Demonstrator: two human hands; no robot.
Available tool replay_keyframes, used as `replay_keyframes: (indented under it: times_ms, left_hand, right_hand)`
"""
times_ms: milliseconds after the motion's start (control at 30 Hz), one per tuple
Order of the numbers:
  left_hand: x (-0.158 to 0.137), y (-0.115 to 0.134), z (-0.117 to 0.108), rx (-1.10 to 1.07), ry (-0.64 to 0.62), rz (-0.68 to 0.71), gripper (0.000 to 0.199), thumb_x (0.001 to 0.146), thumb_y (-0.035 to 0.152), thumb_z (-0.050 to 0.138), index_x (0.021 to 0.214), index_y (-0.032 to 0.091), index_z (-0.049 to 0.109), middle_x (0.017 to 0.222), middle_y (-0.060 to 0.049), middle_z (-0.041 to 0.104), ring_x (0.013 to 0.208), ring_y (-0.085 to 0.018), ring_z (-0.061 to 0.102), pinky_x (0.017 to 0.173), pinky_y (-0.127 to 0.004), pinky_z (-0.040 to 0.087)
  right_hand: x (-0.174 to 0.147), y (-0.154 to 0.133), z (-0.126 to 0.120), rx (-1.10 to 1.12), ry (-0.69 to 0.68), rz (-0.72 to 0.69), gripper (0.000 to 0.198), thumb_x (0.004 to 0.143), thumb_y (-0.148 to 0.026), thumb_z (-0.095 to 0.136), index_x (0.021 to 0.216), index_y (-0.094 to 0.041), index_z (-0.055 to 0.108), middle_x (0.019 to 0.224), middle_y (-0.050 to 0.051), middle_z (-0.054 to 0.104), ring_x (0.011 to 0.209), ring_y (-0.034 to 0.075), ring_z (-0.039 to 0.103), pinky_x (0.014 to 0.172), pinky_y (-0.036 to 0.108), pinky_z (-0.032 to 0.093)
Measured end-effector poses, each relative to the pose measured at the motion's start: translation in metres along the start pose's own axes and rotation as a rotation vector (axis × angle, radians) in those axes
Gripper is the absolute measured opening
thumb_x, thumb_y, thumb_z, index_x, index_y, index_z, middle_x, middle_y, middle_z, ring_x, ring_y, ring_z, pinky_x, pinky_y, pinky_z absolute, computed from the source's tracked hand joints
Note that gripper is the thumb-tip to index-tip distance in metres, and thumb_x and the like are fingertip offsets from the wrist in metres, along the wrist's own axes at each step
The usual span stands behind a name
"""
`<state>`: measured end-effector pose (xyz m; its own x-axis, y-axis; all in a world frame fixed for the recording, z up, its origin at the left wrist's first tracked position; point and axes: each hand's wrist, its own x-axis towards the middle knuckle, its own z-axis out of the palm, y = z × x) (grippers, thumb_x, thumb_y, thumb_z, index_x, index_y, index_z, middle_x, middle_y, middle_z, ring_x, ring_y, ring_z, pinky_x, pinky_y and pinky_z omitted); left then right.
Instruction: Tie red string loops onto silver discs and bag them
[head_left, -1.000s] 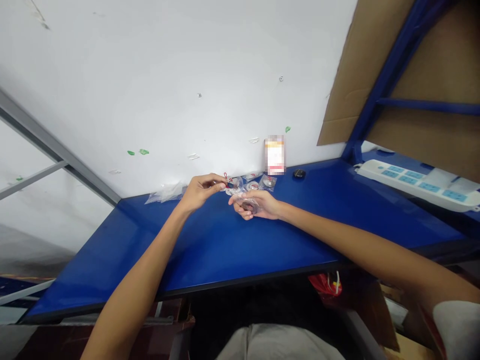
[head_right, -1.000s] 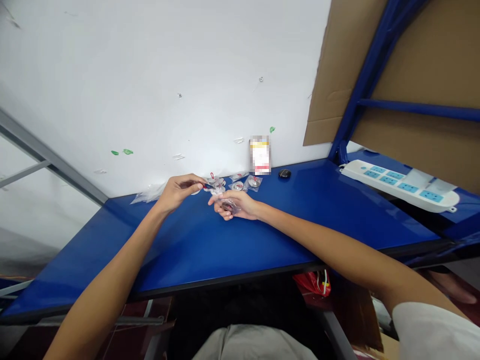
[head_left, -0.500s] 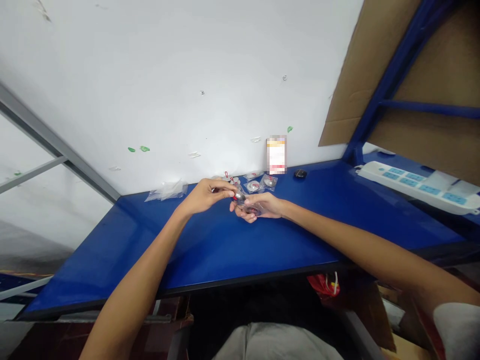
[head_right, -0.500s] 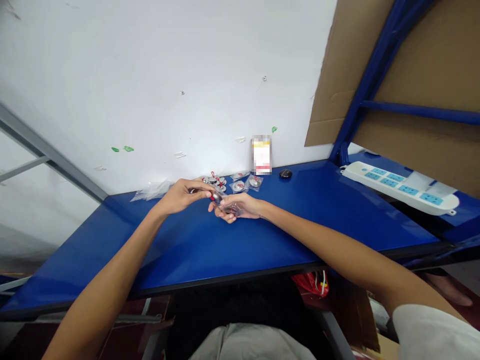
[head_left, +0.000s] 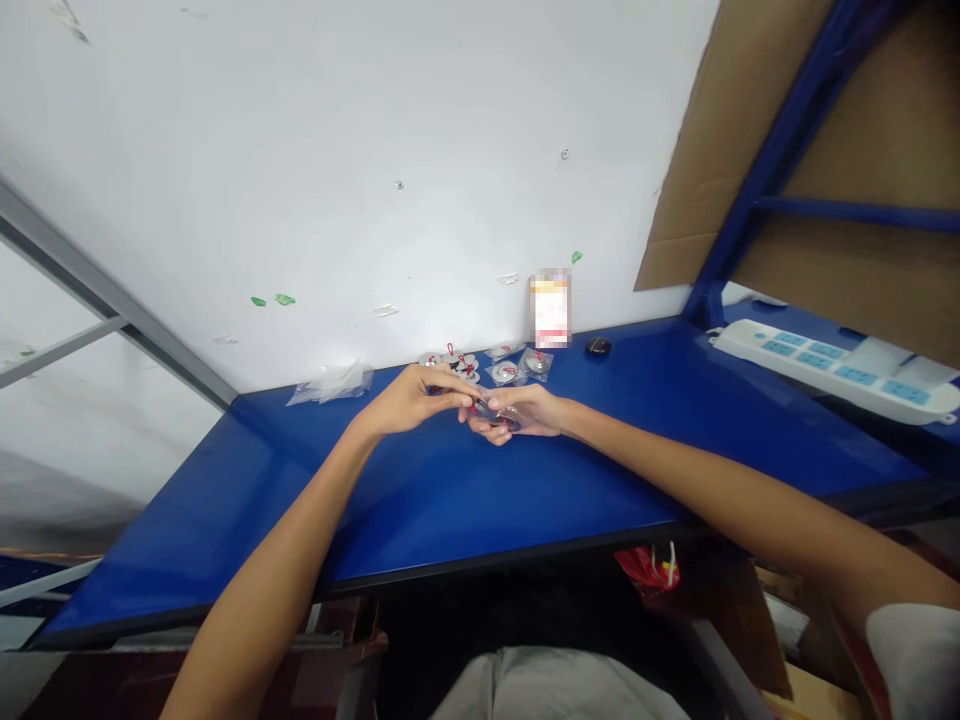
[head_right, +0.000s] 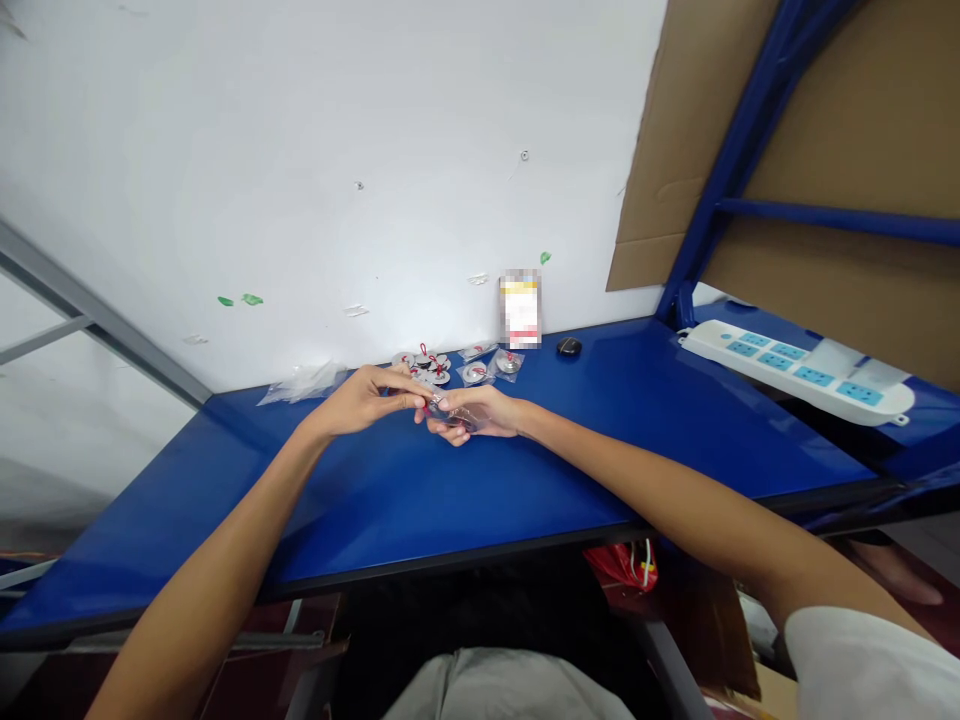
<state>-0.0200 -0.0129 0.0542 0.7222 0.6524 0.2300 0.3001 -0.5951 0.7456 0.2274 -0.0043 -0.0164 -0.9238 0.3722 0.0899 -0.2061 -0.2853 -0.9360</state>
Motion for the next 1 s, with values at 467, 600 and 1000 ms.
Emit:
replay_keyframes:
  times_ms: [467, 600, 1000]
  left_hand:
    - [0.005, 0.004, 0.012, 0.146, 0.018, 0.122, 0.029, 0.107, 0.044, 0.063, 0.103, 0.029, 0.087, 0.116, -0.007, 0.082, 0.109, -0.027, 0.071, 0.108, -0.047, 0.050]
    - [0.004, 0.009, 0.012, 0.138, 0.039, 0.103, 0.040, 0.110, 0.048, 0.055, 0.102, 0.027, 0.087, 0.105, -0.007, 0.082, 0.101, -0.026, 0.071, 0.104, -0.046, 0.051]
    - [0.010, -0.017, 0.017, 0.142, 0.470, -0.014, 0.031, 0.103, 0.049, 0.066, 0.108, 0.021, 0.079, 0.107, -0.008, 0.079, 0.093, -0.022, 0.070, 0.084, -0.035, 0.054]
  right_hand:
    - [0.002, 0.002, 0.001, 0.018, 0.075, -0.092, 0.028, 0.086, -0.025, 0.070, 0.110, -0.018, 0.057, 0.087, 0.001, 0.050, 0.067, 0.014, 0.038, 0.062, 0.029, 0.033]
    - [0.002, 0.003, 0.000, 0.014, 0.106, -0.110, 0.026, 0.086, -0.026, 0.068, 0.109, -0.018, 0.060, 0.088, 0.002, 0.052, 0.069, 0.015, 0.042, 0.065, 0.031, 0.038]
    - [0.008, -0.001, 0.000, -0.091, 0.570, -0.285, 0.032, 0.088, -0.042, 0.071, 0.112, -0.021, 0.067, 0.083, 0.000, 0.052, 0.070, 0.017, 0.046, 0.062, 0.031, 0.036]
